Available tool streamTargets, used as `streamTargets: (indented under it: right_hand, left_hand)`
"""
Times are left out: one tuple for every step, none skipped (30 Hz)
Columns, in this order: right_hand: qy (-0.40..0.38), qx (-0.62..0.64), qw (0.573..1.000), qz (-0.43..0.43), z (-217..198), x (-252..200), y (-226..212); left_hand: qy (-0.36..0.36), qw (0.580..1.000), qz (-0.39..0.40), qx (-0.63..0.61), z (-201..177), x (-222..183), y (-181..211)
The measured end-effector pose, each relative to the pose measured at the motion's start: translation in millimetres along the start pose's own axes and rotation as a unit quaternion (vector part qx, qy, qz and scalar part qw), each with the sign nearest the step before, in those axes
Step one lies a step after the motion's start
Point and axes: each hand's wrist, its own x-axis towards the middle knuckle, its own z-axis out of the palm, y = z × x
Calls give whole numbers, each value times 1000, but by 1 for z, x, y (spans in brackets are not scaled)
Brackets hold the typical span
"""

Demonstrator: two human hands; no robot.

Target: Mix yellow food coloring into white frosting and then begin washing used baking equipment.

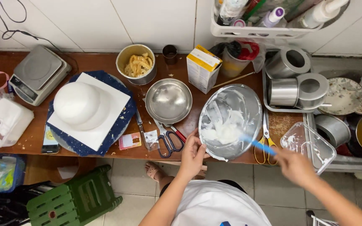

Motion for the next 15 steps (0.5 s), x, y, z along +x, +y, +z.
streamTargets:
  right_hand:
    - [-63,155,985,28,-1,-9,-14]
    - [-124,306,942,55,-2,-18,-29]
    - [-124,305,943,54,10,-20,-35]
    - [-152,471,863,98,23,-22,-42]
    - [-174,621,752,134,35,-20,-52]
    - [-176,621,752,130,36,-22,-55]
    - [-204,686,685,135,35,-23,-57]
    - [-230,744,611,140,35,-23,-60]
    - [-234,742,614,136,26,-29,-60]
    - [-92,610,778,119,17,-35,-61]
    - [56,444,889,92,9,-44,-64]
    - [52,444,890,87,9,-52,-61]
    - [156,283,944,66,10,-58,-59]
    - [256,112,959,43,9,-65,-56]
    - [256,112,960,37,20,-64,-51]
  left_hand:
    - [-3,1000,-4,-27,0,0,-3]
    - [-6,999,-8,-53,1,0,-7]
    - [-4,999,-8,-54,2,-2,-13]
    - [-8,997,-31,-70,3,-4,-18]
    - [-9,995,-53,-84,0,-5,-23]
    - [-5,995,-51,-83,-3,-6,-27]
    - [4,992,-77,-100,-6,-7,-31]
    - [13,988,-103,-117,-9,-7,-36]
    - [19,988,-101,-119,-12,-4,-32]
    - [27,982,-132,-135,-16,-2,-29]
    - [36,974,-166,-151,-21,-2,-25]
    - [43,974,-166,-151,-26,-1,-33]
    - [41,968,-177,-172,-31,2,-42]
    - [38,962,-188,-193,-37,5,-50]
    - [43,962,-186,-193,-40,6,-52]
